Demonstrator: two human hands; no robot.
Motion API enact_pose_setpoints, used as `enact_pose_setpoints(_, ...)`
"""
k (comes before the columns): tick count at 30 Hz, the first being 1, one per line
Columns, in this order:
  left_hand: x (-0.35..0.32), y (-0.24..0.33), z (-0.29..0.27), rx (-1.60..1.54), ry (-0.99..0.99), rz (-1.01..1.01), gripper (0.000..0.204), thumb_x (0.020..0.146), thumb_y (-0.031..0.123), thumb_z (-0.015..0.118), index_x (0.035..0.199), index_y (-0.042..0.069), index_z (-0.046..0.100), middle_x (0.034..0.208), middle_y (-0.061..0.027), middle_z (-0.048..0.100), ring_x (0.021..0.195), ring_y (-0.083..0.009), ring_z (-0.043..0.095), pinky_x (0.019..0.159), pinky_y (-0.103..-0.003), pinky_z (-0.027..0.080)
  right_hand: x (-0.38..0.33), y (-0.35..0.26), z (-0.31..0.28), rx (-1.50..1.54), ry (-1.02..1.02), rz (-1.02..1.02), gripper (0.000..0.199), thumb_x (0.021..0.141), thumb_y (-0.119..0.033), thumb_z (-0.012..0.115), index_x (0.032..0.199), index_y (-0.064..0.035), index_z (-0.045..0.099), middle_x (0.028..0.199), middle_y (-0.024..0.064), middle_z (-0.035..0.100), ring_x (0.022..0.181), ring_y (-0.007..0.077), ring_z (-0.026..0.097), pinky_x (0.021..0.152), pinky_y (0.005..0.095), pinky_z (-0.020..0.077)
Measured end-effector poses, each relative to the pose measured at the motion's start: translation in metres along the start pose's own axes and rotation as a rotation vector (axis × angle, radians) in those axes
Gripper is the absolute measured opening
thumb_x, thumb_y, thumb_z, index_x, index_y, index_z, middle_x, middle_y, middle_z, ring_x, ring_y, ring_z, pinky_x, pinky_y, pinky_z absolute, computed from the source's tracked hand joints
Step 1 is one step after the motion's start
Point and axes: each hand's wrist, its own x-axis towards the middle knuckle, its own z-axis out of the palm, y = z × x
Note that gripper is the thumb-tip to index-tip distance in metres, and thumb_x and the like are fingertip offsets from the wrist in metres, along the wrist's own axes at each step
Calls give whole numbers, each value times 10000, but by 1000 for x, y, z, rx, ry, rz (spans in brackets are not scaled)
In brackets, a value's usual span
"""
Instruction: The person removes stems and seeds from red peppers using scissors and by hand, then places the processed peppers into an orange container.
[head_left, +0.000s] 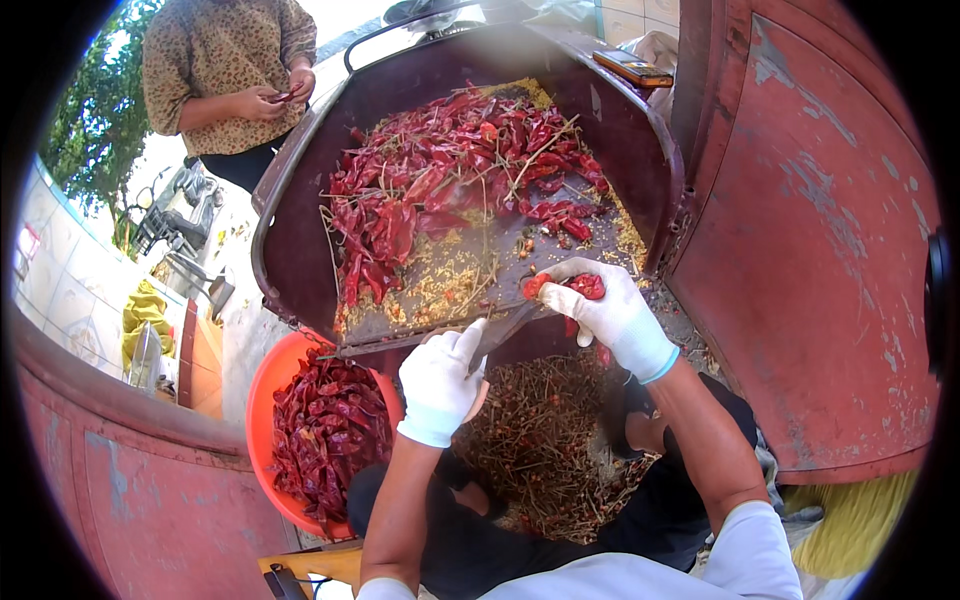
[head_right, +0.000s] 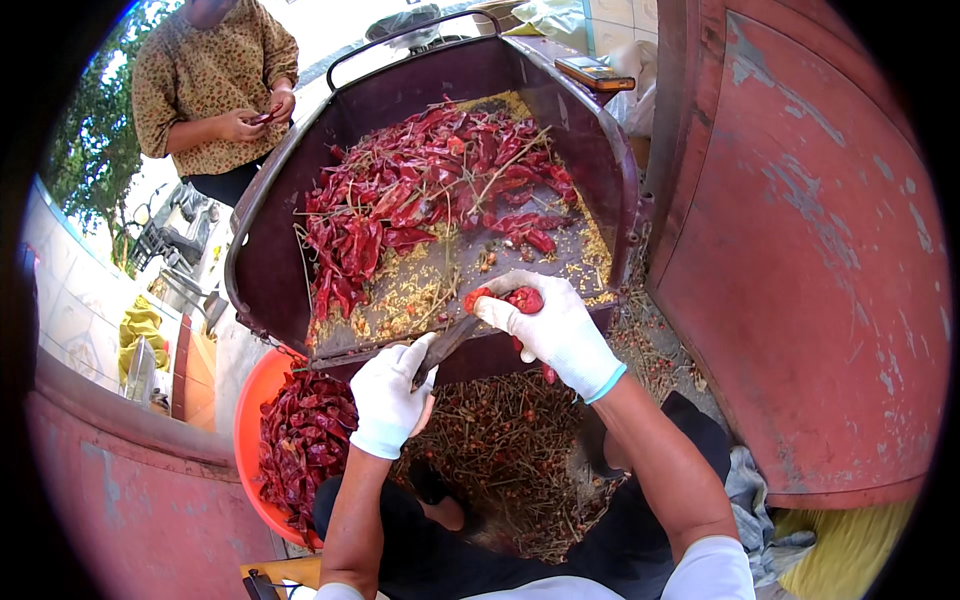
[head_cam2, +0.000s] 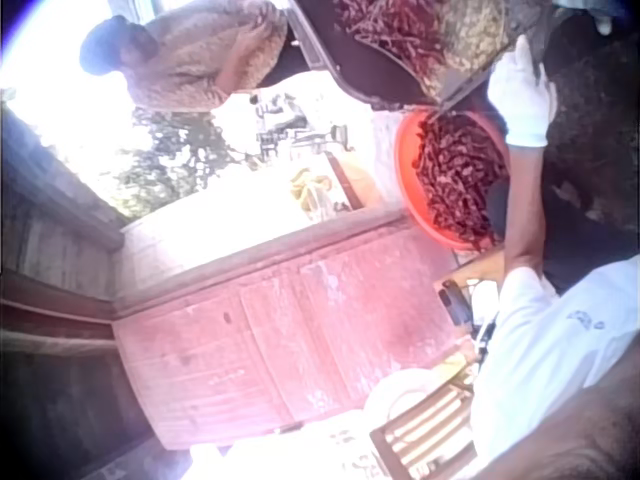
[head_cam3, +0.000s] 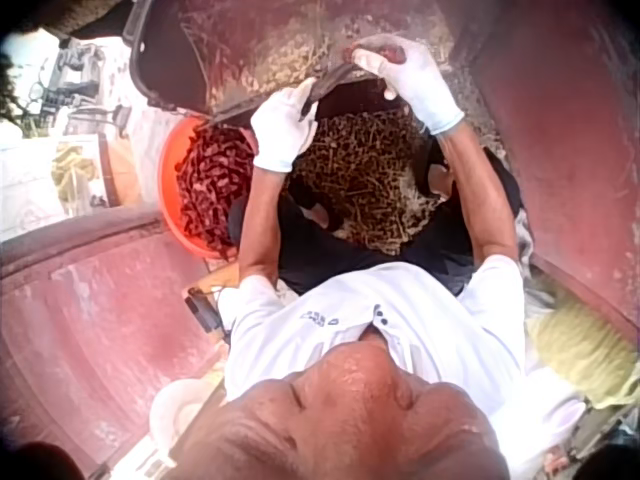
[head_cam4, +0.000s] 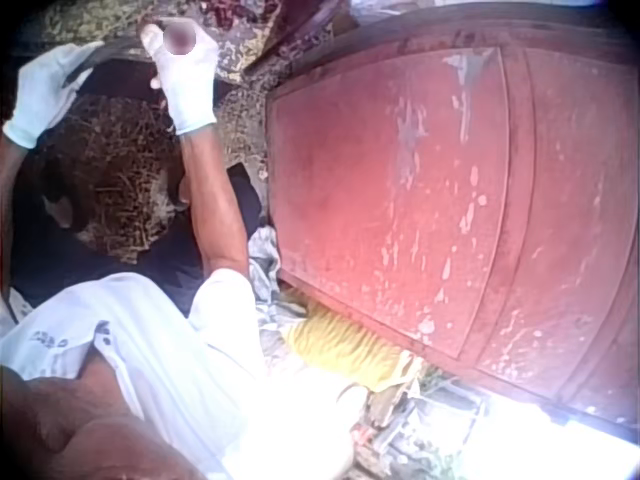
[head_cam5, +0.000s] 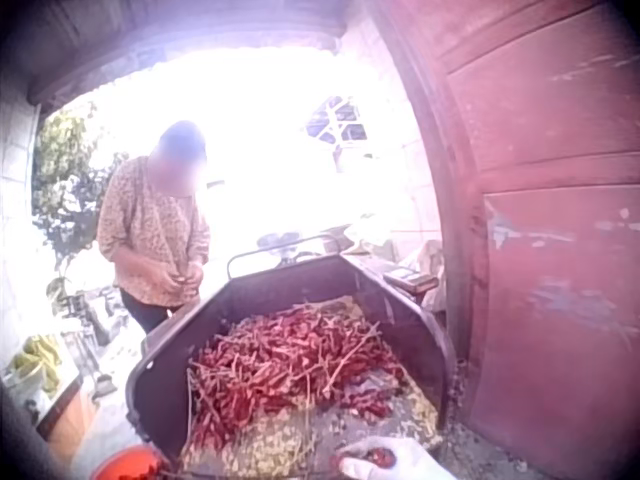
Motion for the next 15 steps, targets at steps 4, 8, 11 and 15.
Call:
enact_pose_setpoints(4,-1,1,-5,-14,-28,4,460,715,118,753,1171,111,689,841,-76,640,791,-272,644,709,-366,522,-2,-6,2,22,38,50,293,907,-304,743,1011,-32,711,770,16,659,530,59,521,454,236,438)
enact_pose_setpoints(8,-1,5,-6,-160,-81,-86,352,814,133,751,1155,62,697,839,-66,661,724,-237,640,679,-338,522,7,14,-6,317,47,96,213,919,-243,730,973,-42,686,722,7,631,481,75,496,434,247,426)
enact_pose_setpoints(11,-11,-2,9,-520,-10,-268,306,871,147,745,1142,15,693,782,-13,648,650,-150,602,629,-299,504,10,14,-5,490,76,137,185,937,-229,709,973,-55,659,665,-10,580,462,80,476,425,254,404)
enact_pose_setpoints(15,1,13,-3,-818,-9,-504,288,892,130,747,1126,-24,684,717,26,601,591,-68,538,533,-249,457,7,15,2,563,36,176,196,951,-254,697,987,-65,654,644,-28,545,480,64,456,439,246,380)
